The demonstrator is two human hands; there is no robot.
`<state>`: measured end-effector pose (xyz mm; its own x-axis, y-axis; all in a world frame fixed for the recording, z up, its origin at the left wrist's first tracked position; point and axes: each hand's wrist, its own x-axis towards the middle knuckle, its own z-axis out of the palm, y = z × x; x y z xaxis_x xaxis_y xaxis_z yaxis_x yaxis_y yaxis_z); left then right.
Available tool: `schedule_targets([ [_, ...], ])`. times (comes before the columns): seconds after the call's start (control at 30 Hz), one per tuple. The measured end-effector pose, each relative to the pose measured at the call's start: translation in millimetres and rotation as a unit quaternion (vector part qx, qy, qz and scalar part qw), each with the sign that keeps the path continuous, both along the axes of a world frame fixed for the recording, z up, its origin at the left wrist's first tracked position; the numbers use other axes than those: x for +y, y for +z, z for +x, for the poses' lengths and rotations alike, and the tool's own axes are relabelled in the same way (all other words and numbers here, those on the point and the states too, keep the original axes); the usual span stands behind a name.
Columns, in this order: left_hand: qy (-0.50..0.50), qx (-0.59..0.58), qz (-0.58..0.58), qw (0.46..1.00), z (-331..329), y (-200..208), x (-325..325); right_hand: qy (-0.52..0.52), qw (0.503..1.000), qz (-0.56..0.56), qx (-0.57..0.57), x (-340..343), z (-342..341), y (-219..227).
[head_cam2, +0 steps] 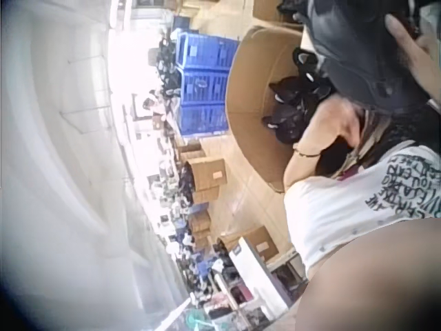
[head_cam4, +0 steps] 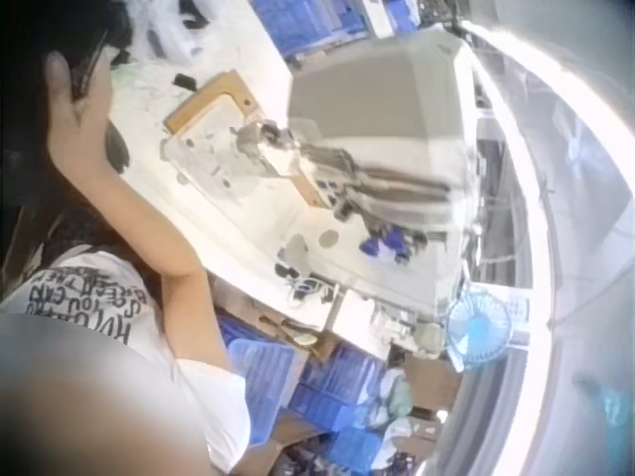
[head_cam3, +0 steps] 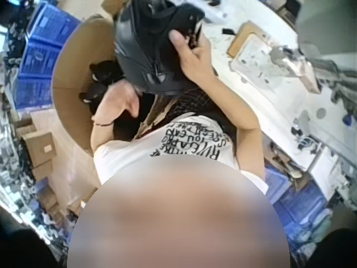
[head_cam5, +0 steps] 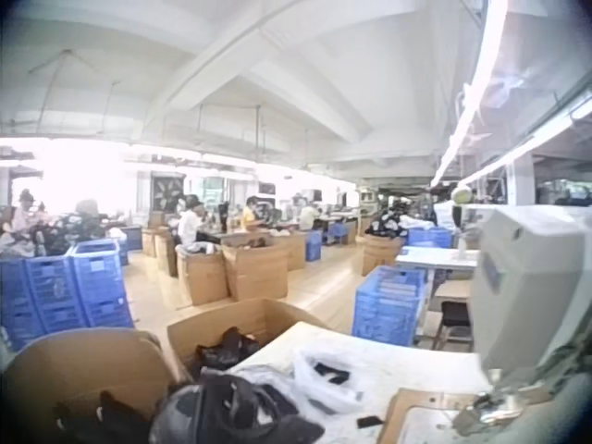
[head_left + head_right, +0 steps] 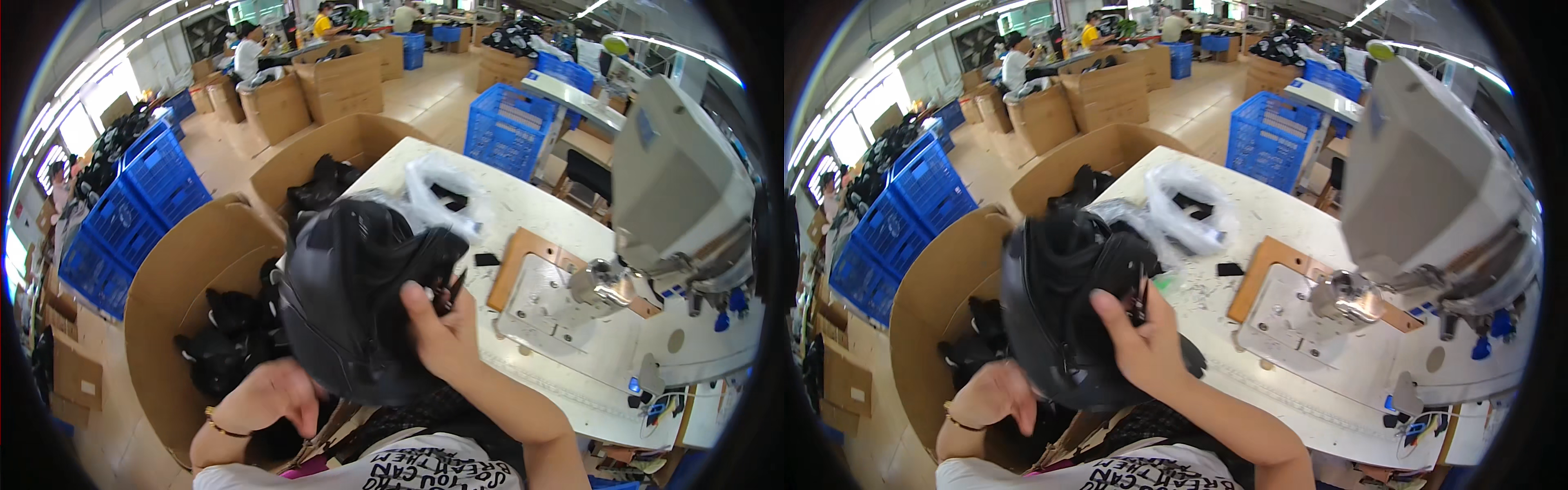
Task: The person takes shoe uppers from a box, stitches components onto them using a sewing machine, trims threads with snips, and tosses the finished shoe uppers into a carton.
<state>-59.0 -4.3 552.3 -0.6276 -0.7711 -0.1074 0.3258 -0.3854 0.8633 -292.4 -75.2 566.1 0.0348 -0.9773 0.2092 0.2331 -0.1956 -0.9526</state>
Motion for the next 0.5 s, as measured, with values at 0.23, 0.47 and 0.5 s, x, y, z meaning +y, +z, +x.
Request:
schedule_targets([
  [0.23, 0.125, -0.371, -0.640, 0.661, -156.9, 80.0, -63.2, -0.050, 0.970, -0.037, 0.233, 41.4, -105.7, -7.9],
  [0.47, -0.264, -0.263, -0.444, 0.815, -281.3, 32.9, -135.8, -0.123, 0.946, 0.168, 0.248, 82.5, -185.2, 10.9],
  [0.5, -0.266, -0.263, -0.448, 0.812, -299.2, 30.4, -141.2, -0.156, 0.937, 0.174, 0.259, 81.8, -197.2, 12.9],
])
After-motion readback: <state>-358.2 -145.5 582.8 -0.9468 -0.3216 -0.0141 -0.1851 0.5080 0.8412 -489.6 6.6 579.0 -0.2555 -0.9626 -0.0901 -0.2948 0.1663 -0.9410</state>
